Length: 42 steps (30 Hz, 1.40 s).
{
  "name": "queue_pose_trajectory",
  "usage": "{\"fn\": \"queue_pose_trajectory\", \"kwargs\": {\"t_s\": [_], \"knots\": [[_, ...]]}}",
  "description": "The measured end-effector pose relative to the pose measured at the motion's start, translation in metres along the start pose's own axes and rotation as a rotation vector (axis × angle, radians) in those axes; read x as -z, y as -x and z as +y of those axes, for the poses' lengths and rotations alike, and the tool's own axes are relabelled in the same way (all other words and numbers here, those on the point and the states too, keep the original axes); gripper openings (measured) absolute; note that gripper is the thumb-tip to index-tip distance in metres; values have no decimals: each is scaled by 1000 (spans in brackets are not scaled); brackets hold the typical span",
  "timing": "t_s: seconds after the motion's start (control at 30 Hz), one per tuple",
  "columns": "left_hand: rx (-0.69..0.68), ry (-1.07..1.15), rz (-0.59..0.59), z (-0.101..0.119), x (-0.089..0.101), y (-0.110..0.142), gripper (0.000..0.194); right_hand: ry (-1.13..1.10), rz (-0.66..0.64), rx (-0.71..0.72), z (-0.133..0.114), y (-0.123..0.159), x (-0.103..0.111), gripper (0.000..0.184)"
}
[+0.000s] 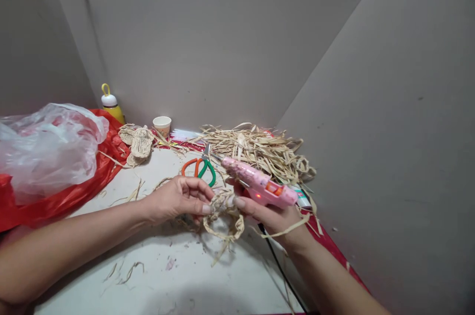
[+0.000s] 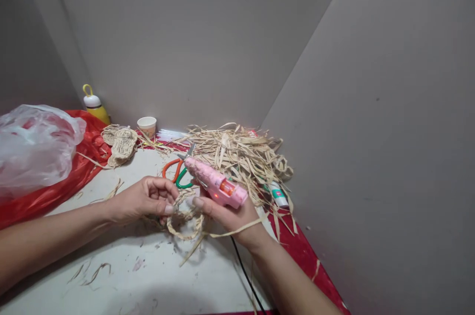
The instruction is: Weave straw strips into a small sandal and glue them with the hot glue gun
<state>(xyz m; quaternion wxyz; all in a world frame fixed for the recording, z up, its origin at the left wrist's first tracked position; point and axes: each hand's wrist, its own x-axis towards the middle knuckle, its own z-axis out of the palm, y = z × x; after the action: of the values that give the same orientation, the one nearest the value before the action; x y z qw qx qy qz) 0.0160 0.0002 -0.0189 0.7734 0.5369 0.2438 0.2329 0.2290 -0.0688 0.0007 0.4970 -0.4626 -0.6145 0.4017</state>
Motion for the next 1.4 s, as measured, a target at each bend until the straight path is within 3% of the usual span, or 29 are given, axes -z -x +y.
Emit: {"fn": "queue_pose_trajectory", "kwargs": {"t_s": [0.17, 0.27, 0.37, 0.5, 0.6, 0.87, 1.2, 1.4], "knots": [[63, -26, -34, -3, -5, 2, 29, 137, -136, 87, -1, -2, 1, 48], [70, -18, -1, -2, -5, 3, 30, 188, -87, 92, 0, -1, 1, 31], [40, 29, 45, 3, -3, 3, 35, 165, 56, 18, 2, 0, -3, 14], [76, 122, 57, 6, -3, 2, 40, 23, 290, -74, 4, 4, -11, 24], [113, 183, 82, 2, -5, 0, 35, 6, 368, -85, 4, 7, -16, 29], [112, 339, 93, -1, -2, -4, 36, 20, 392, -58, 3, 7, -18, 25], [91, 375, 180, 0, 2, -6, 16, 182, 374, 12, -6, 7, -19, 23], [29, 382, 198, 11, 9, -5, 12, 165, 425, 46, 3, 10, -2, 28]]}}
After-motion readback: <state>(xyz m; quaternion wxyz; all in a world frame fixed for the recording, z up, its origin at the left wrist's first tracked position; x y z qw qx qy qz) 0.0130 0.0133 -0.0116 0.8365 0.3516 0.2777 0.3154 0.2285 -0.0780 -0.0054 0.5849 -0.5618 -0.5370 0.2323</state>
